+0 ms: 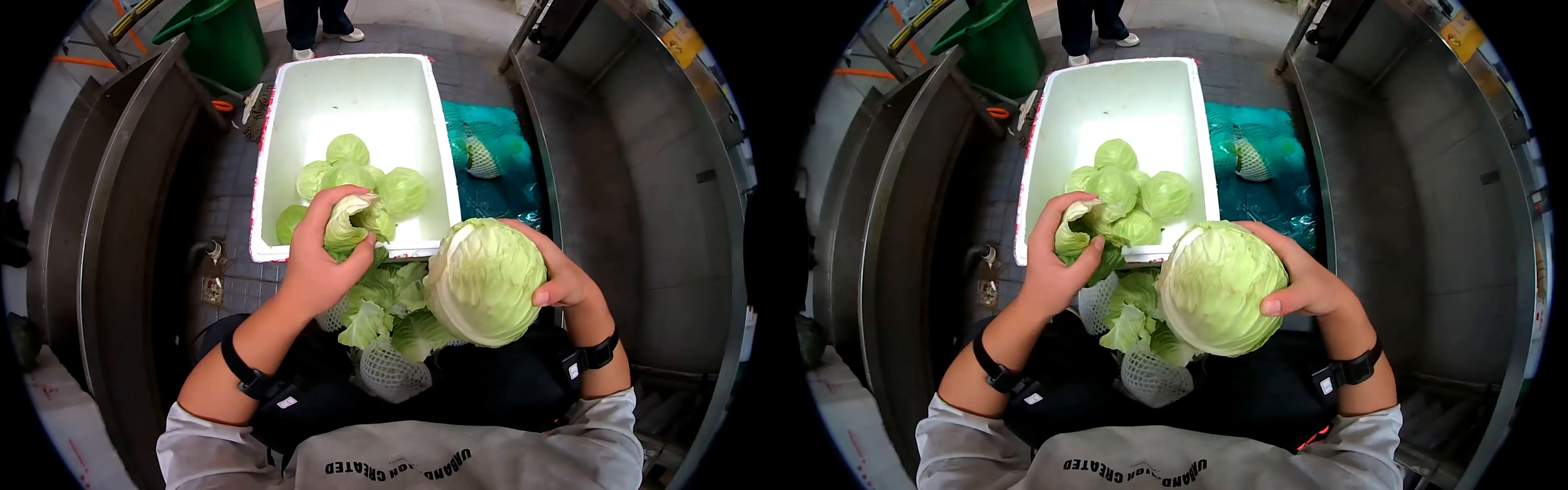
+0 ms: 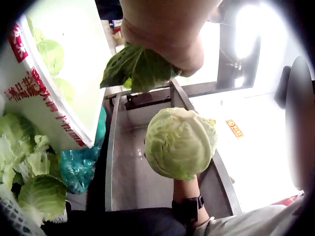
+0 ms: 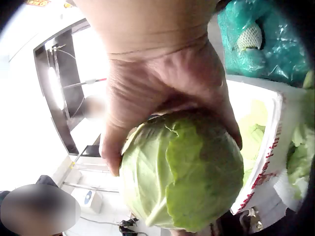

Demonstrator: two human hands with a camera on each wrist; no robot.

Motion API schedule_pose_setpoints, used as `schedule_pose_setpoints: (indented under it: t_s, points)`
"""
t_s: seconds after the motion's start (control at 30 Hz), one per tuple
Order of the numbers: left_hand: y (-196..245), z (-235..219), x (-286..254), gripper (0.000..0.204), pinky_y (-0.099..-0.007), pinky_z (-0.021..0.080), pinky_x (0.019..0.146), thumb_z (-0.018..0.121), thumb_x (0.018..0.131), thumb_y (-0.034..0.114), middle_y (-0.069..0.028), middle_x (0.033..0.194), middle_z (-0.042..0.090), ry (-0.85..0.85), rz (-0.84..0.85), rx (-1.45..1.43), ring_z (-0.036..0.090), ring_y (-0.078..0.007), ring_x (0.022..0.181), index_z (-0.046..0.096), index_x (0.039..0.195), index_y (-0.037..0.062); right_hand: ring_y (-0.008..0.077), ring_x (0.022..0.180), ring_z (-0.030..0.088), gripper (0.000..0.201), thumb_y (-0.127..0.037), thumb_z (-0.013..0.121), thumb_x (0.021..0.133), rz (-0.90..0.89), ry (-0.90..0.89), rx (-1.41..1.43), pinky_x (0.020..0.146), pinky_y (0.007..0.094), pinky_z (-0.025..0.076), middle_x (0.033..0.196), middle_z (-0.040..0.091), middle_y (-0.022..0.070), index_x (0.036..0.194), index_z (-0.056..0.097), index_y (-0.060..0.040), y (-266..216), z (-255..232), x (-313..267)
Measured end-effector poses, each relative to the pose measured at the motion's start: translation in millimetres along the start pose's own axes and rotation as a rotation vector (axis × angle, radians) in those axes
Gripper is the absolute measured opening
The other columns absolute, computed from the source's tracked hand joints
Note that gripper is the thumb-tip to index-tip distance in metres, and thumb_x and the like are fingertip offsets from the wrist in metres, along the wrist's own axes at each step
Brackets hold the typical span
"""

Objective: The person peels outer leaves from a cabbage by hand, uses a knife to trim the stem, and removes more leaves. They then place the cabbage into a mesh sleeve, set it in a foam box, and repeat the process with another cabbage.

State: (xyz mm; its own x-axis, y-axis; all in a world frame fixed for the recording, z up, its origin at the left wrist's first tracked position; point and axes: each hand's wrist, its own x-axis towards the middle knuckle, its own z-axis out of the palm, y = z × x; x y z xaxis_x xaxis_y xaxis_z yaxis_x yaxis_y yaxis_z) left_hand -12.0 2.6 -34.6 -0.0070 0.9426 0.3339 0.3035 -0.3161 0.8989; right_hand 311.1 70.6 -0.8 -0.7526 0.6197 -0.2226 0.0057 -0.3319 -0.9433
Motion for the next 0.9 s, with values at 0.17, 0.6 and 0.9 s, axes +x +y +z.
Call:
schedule_pose_setpoints:
  t_s: [0.17, 0.6, 0.9]
  points:
    - [1.1, 1.5, -7.5, 0.076, -0.043, 0.038, 0.115, 0.082, 0.08, 0.023, -0.0218, 0.141, 0.054, -0.464, -0.205, 0.115, 0.05, -0.0346, 0.134, 0.048, 0.145, 0.0036, 0.0283, 0.138, 0.051, 0.115, -0.053, 0.086, 0.072, -0.022, 0.021, 0.165, 0.116, 0.0427, 0.041, 0.151, 0.049, 0.0179, 0.156, 0.03, 0.0024, 0.8, -0.3, -6.6]
    - [-8.2, 41.0, -14.7, 0.136, -0.0503, 0.038, 0.116, 0.099, 0.063, 0.035, -0.0217, 0.161, 0.026, -0.224, -0.269, -0.42, 0.036, -0.0357, 0.147, 0.01, 0.163, 0.0082, 0.0252, 0.126, 0.059, 0.076, -0.031, 0.076, 0.09, 0.012, 0.319, 0.256, 0.108, 0.0388, 0.048, 0.138, 0.057, 0.0185, 0.146, 0.04, 0.0048, 4.4, 40.1, 21.0]
    - [-1.7, 42.0, -21.4, 0.121, -0.0436, 0.044, 0.111, 0.099, 0.062, 0.032, -0.0197, 0.143, 0.05, -0.202, -0.219, -0.272, 0.051, -0.0299, 0.135, 0.026, 0.154, 0.0018, 0.0267, 0.124, 0.057, 0.102, -0.026, 0.091, 0.078, 0.061, 0.407, -0.114, 0.103, 0.0368, 0.051, 0.135, 0.054, 0.0196, 0.15, 0.027, 0.0079, 8.8, 68.3, 27.3]
